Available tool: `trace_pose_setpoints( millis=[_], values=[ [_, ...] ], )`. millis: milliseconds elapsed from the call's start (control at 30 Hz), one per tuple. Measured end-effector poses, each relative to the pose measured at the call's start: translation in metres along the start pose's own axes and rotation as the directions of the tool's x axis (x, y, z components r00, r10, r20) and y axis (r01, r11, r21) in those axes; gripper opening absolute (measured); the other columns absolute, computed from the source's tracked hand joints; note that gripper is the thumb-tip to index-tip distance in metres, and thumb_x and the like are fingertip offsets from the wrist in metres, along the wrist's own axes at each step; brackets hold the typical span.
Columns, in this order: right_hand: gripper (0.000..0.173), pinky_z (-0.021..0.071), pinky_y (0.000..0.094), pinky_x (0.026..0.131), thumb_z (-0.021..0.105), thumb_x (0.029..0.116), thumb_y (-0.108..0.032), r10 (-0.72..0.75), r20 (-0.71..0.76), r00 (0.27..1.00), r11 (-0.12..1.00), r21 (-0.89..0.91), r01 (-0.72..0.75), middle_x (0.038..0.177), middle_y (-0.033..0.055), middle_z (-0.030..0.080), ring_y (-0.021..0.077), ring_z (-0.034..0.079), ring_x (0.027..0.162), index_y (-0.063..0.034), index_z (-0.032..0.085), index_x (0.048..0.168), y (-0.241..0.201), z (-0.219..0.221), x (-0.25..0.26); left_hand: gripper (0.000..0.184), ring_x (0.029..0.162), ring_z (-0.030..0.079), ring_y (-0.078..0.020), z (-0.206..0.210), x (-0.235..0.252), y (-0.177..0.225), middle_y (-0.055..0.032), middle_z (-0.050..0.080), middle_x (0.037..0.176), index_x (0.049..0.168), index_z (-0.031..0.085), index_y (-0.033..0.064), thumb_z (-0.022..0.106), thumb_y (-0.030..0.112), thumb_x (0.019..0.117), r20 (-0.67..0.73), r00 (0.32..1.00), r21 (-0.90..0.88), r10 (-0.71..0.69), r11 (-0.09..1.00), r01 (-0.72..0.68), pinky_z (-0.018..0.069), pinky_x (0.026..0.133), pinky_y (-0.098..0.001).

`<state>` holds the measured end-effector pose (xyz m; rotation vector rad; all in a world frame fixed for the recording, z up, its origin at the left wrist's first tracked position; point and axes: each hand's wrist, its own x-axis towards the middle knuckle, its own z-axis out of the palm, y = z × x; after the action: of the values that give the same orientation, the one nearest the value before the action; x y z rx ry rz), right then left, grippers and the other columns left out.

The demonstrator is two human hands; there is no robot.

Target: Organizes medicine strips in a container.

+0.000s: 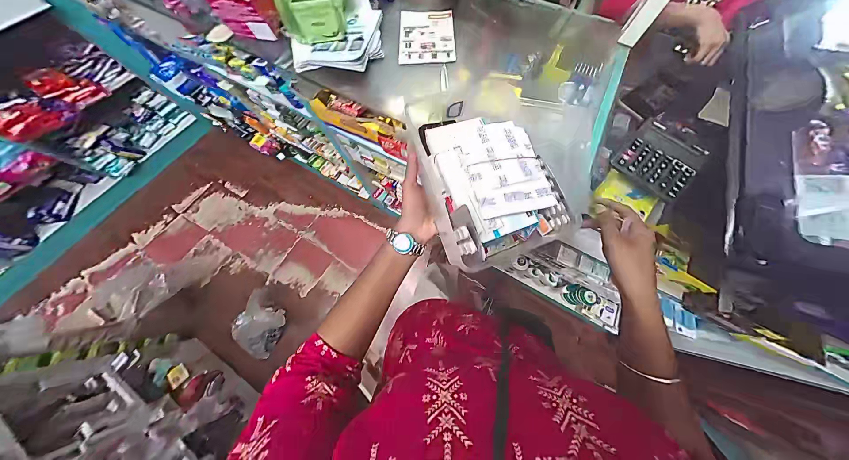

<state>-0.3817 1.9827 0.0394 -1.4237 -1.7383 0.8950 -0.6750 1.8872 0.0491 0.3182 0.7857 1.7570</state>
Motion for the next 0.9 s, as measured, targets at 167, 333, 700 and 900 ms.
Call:
trace_pose_setpoints(
  millis=[167, 333, 700, 900],
  values=[
    [0.041, 0.0453, 0.0203, 0.061, 0.062, 0.1005, -0.034, -0.298, -0.196, 0.934, 0.94, -0.229, 0.252, 0.093, 0.0109, 0.073, 0.0019, 0.056, 0.067, 0.0024, 0.071, 0.117, -0.045, 0.005, 0.064, 0.067, 0.088, 0.07, -0.0069, 0.025, 0.134, 0.034, 0.0046, 0.072, 0.103, 0.125, 0.061, 0.0284, 0.025, 0.077, 0.0968, 0.018, 0.967, 0.193, -0.255, 0.949, 0.247, 0.0598, 0.069, -0.0293],
    [0.081, 0.0574, 0.0426, 0.08, 0.071, 0.0831, -0.063, -0.461, 0.218, 0.861, 0.823, -0.257, 0.506, 0.148, 0.0148, 0.056, 0.0222, 0.068, 0.105, -0.0095, 0.059, 0.143, -0.102, 0.024, 0.151, 0.068, 0.087, 0.071, -0.0099, 0.045, 0.233, 0.043, 0.0018, 0.072, 0.1, 0.121, 0.063, 0.0259, 0.029, 0.078, 0.0955, 0.109, 0.853, 0.34, -0.51, 0.826, 0.45, 0.0603, 0.068, -0.032],
    [0.027, 0.0474, 0.0099, 0.058, 0.049, 0.1051, -0.015, -0.319, -0.351, 0.881, 0.943, -0.022, 0.333, 0.066, -0.0102, 0.057, -0.0085, 0.055, 0.06, -0.0065, 0.064, 0.085, -0.086, 0.026, 0.209, 0.046, 0.105, 0.065, -0.0055, 0.066, 0.278, 0.04, -0.0049, 0.061, 0.133, 0.153, 0.039, 0.0108, 0.042, 0.026, 0.1096, 0.077, 0.991, 0.658, -0.111, 0.752, 0.033, 0.0551, 0.088, -0.0251],
    [0.034, 0.0391, 0.0118, 0.04, 0.039, 0.1098, -0.017, 0.388, -0.231, 0.893, 0.664, 0.742, -0.097, 0.064, -0.0056, 0.065, -0.0031, 0.047, 0.043, -0.0129, 0.069, 0.095, -0.089, 0.014, 0.208, 0.044, 0.12, 0.059, -0.0016, 0.064, 0.279, 0.055, -0.0035, 0.058, 0.141, 0.147, 0.047, 0.0011, 0.042, 0.02, 0.1078, 0.271, 0.952, 0.78, 0.142, 0.547, -0.304, 0.0495, 0.102, -0.0232]
  ],
)
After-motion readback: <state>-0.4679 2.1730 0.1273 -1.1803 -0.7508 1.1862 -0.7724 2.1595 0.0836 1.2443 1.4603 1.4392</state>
